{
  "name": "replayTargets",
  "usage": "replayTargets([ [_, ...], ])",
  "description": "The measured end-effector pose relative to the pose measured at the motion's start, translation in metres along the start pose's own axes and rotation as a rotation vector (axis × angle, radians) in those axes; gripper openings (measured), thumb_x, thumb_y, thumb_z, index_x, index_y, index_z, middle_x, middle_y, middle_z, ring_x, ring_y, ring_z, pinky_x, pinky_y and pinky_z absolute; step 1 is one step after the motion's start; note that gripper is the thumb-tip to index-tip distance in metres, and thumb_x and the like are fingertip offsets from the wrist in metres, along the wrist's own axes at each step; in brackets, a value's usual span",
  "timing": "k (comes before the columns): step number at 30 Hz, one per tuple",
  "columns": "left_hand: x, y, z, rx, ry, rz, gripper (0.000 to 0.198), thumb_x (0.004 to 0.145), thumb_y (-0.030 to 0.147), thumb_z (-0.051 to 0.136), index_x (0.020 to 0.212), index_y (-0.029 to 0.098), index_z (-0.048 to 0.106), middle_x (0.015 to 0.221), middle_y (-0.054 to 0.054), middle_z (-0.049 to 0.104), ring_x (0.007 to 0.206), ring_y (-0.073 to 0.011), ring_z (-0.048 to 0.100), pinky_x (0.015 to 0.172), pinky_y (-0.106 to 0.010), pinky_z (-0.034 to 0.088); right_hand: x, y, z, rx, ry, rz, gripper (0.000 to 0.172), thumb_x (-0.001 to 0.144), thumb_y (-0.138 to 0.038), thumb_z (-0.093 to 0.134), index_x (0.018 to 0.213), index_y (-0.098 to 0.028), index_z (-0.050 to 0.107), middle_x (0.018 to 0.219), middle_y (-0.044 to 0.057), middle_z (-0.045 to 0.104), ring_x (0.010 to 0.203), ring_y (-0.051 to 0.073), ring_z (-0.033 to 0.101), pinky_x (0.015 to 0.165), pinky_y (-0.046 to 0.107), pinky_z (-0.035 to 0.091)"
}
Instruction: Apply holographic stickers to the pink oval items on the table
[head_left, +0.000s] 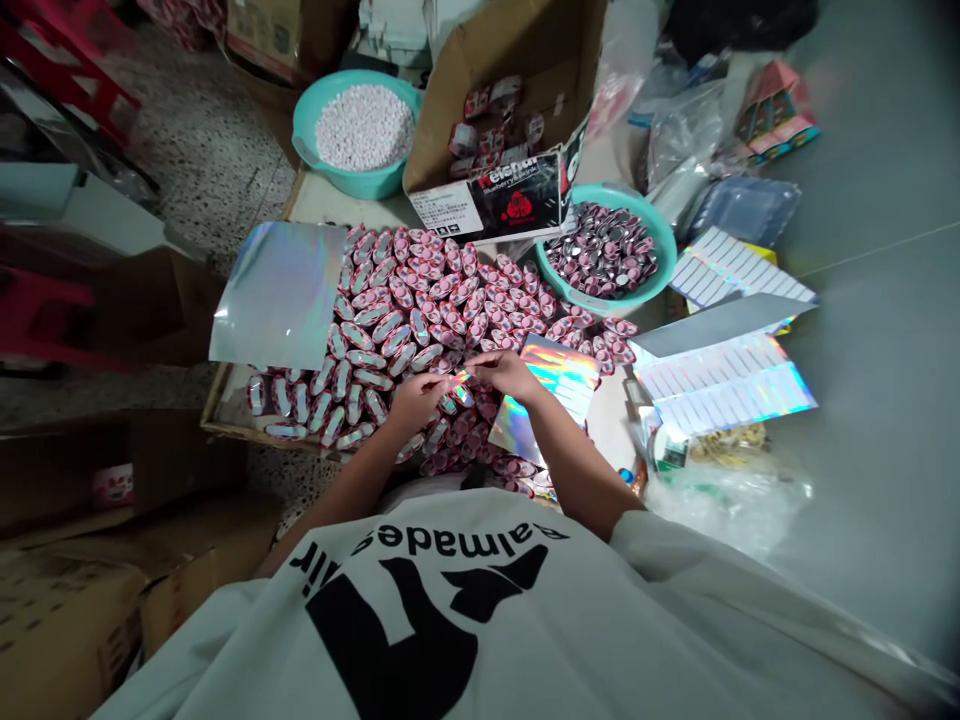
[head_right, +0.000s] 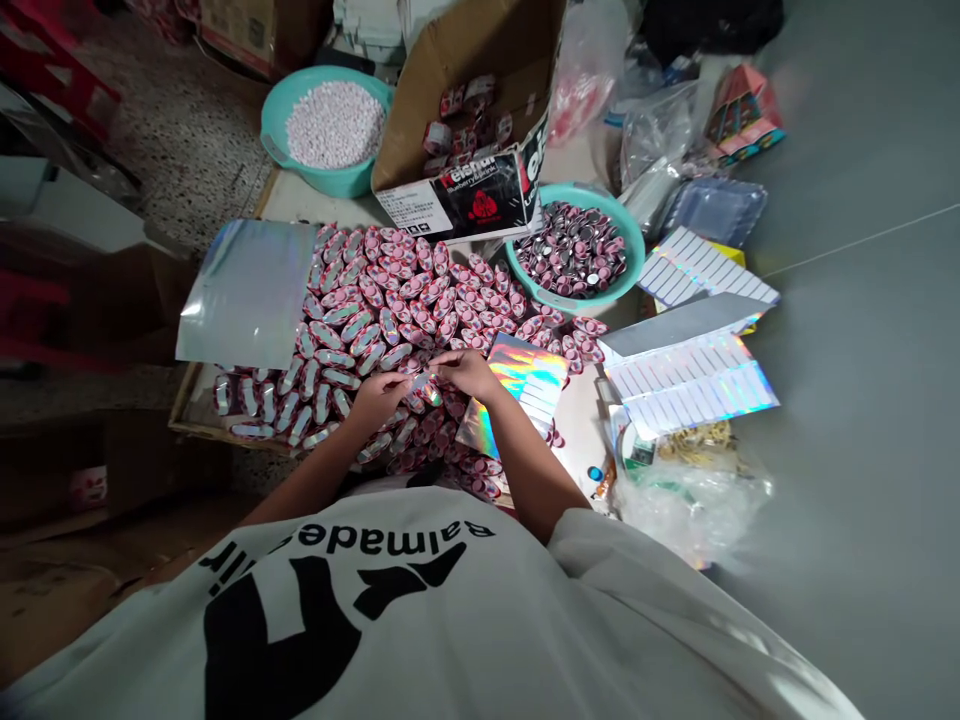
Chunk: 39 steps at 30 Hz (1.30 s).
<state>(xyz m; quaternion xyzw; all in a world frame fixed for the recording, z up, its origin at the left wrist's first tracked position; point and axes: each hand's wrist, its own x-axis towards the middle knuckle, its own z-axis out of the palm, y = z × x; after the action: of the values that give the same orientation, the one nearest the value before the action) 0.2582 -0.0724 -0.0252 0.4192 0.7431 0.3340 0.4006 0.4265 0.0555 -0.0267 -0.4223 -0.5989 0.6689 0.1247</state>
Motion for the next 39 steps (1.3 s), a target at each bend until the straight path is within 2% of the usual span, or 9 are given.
replayTargets([
  [3,0.003,0.003,-0.005,0.121,0.008,0.030,0.027,0.086,0.034,0.058,0.097,0.019,0.077,0.095,-0.004,0.078,0.088,-0.0189,0.068,0.080,-0.026,0.051,0.009,0.003,0.007,-0.029,0.083,0.004,0.032,0.064,-0.039,0.075,0.087,-0.017,0.073,0.072,0.001,0.070,0.061,0.013,0.058,0.061,0.027,0.046],
  [6,0.010,0.005,-0.010,0.285,-0.015,0.066,0.027,0.088,0.032,0.053,0.094,0.020,0.077,0.092,-0.004,0.077,0.085,-0.0196,0.068,0.080,-0.028,0.050,0.021,0.005,0.017,-0.118,0.223,0.019,0.026,0.065,-0.032,0.076,0.086,-0.018,0.068,0.074,0.001,0.071,0.064,0.014,0.063,0.061,0.026,0.047],
  [9,0.020,0.003,-0.010,0.461,0.001,0.052,0.029,0.090,0.029,0.049,0.094,0.021,0.076,0.095,-0.005,0.077,0.089,-0.0211,0.067,0.081,-0.030,0.049,0.032,0.004,0.025,-0.208,0.367,0.052,0.025,0.065,-0.030,0.076,0.084,-0.018,0.064,0.076,0.001,0.071,0.068,0.015,0.065,0.062,0.025,0.047],
  [11,0.025,-0.001,-0.009,0.545,0.016,0.031,0.030,0.090,0.027,0.047,0.096,0.021,0.075,0.098,-0.006,0.076,0.092,-0.0219,0.066,0.083,-0.030,0.049,0.036,0.003,0.028,-0.234,0.409,0.066,0.026,0.064,-0.030,0.076,0.082,-0.019,0.061,0.075,0.001,0.071,0.067,0.016,0.065,0.061,0.025,0.047],
  [17,0.031,-0.003,-0.012,0.668,-0.046,-0.019,0.035,0.093,0.031,0.042,0.100,0.020,0.074,0.100,-0.010,0.075,0.093,-0.0245,0.066,0.080,-0.032,0.048,0.038,0.002,0.030,-0.291,0.393,0.052,0.024,0.065,-0.028,0.076,0.080,-0.020,0.059,0.071,0.000,0.068,0.064,0.016,0.063,0.058,0.024,0.043],
  [22,0.036,0.008,-0.014,0.764,-0.129,-0.111,0.037,0.091,0.032,0.041,0.094,0.020,0.075,0.099,-0.011,0.074,0.090,-0.0250,0.067,0.075,-0.031,0.047,0.039,0.005,0.037,-0.446,0.422,-0.001,0.017,0.070,-0.023,0.071,0.082,-0.021,0.059,0.074,0.000,0.069,0.069,0.016,0.062,0.061,0.025,0.041],
  [27,0.047,0.018,-0.016,0.770,-0.204,-0.241,0.030,0.084,0.035,0.049,0.089,0.020,0.074,0.092,-0.011,0.074,0.085,-0.0250,0.068,0.069,-0.029,0.045,0.041,0.010,0.046,-0.568,0.397,-0.021,0.014,0.078,-0.022,0.063,0.092,-0.020,0.062,0.077,0.002,0.070,0.073,0.019,0.062,0.063,0.027,0.039],
  [33,0.054,0.016,-0.014,0.807,-0.166,-0.248,0.024,0.078,0.041,0.055,0.078,0.023,0.072,0.085,-0.009,0.074,0.081,-0.0226,0.066,0.067,-0.027,0.043,0.040,0.015,0.048,-0.666,0.384,-0.043,0.012,0.081,-0.021,0.056,0.087,-0.019,0.065,0.080,0.005,0.070,0.073,0.018,0.060,0.065,0.027,0.038],
  [39,0.057,0.011,-0.010,0.782,-0.144,-0.239,0.026,0.076,0.043,0.060,0.061,0.022,0.064,0.063,-0.007,0.067,0.071,-0.0222,0.065,0.065,-0.028,0.043,0.042,0.013,0.048,-0.679,0.385,-0.054,0.011,0.080,-0.018,0.055,0.079,-0.019,0.066,0.076,0.004,0.069,0.070,0.017,0.058,0.063,0.026,0.036],
])
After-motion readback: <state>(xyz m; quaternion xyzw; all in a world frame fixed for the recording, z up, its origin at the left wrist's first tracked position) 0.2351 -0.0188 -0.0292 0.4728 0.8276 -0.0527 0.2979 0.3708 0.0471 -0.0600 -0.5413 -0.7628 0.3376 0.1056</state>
